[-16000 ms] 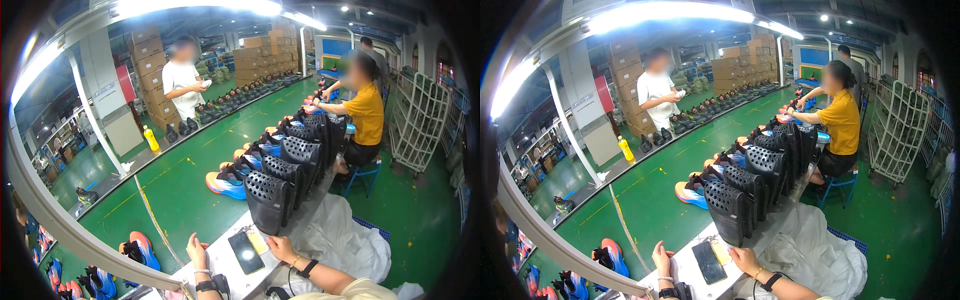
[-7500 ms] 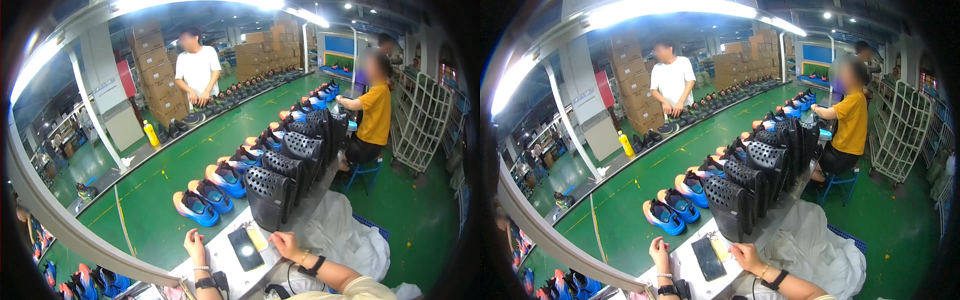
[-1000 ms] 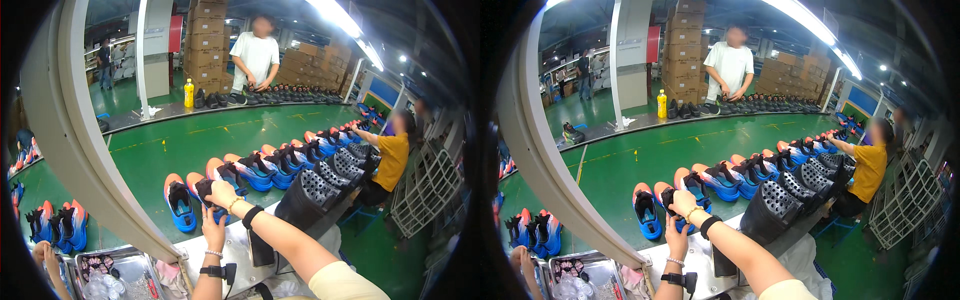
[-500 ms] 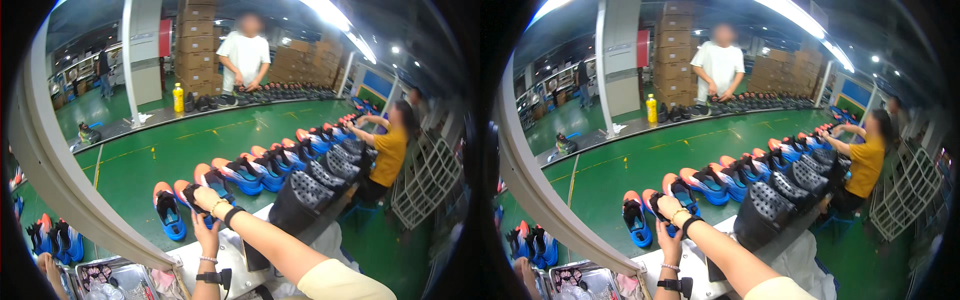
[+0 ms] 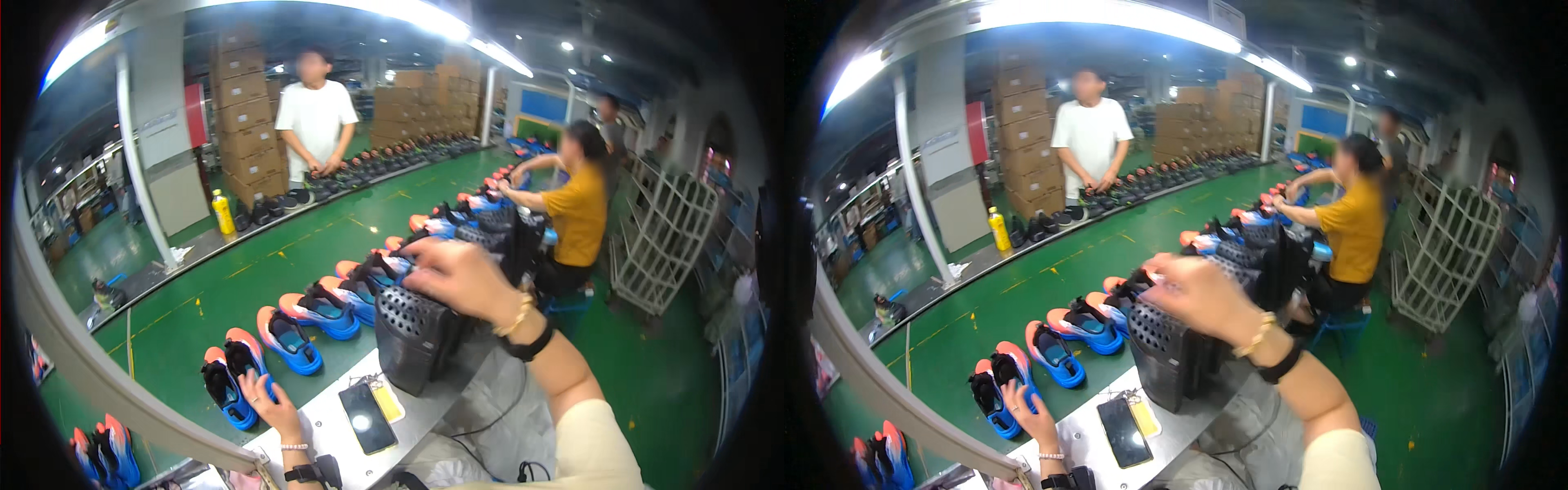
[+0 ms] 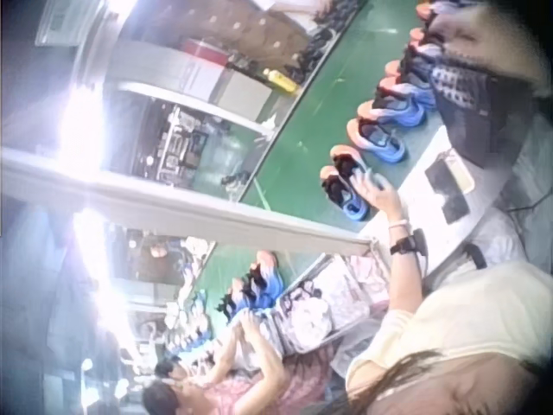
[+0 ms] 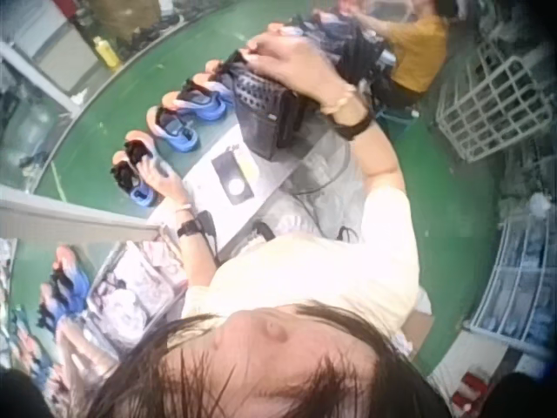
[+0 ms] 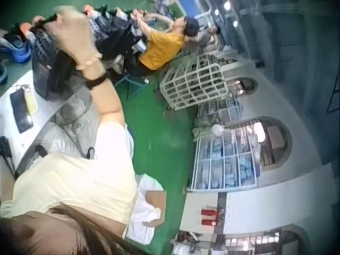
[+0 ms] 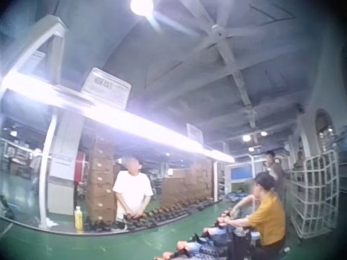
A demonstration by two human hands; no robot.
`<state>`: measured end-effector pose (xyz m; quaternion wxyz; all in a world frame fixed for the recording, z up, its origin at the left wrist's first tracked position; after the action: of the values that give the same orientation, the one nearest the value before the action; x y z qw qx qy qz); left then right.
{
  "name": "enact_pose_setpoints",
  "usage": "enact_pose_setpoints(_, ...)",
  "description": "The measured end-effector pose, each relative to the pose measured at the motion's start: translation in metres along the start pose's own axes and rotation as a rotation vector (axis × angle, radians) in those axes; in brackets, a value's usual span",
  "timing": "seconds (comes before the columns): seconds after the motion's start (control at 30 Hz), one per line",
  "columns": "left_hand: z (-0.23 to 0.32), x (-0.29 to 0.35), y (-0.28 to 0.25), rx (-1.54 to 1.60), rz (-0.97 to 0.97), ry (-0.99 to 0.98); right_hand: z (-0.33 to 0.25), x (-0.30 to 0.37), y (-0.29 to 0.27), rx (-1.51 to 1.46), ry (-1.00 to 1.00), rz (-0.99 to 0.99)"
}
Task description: Assembling shoe components on a production line in a factory.
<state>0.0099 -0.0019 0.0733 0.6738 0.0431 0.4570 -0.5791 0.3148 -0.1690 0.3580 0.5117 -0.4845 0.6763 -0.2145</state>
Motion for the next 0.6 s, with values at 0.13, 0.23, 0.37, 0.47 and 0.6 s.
enact_pose_setpoints(0.13,0.031,-0.025,0.036,0.155,-0.318,-0.010,0.118,0.056,-0.053,0.633,0.402,0.239)
enact_pose_setpoints(0.23,0.023,-0.040,0.068,0.075,-0.459,0.084,0.169,0.079,-0.032,0.630,0.538,0.022)
enact_pose_setpoints(0.37,0.008,-0.059,0.088,-0.066,-0.546,0.041,0.174,0.078,-0.028,0.546,0.554,0.082)
enact_pose_setpoints(0.47,0.017,-0.066,0.092,-0.194,-0.606,0.051,0.193,0.085,-0.038,0.382,0.606,-0.013)
enact_pose_setpoints(0.6,0.034,-0.072,0.091,-0.221,-0.751,0.013,0.209,0.093,-0.040,0.349,0.623,-0.039)
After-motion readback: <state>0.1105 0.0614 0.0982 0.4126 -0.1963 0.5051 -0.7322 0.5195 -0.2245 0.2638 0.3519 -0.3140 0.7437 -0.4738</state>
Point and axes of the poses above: each hand's wrist, its own x-axis away from the middle knuckle, its own y-axis out of the palm, z = x × y, the point moved 5 cm from there along -x, towards the middle knuckle, and after that the axes turned 10 degrees about -z, right-handed, at the moved point
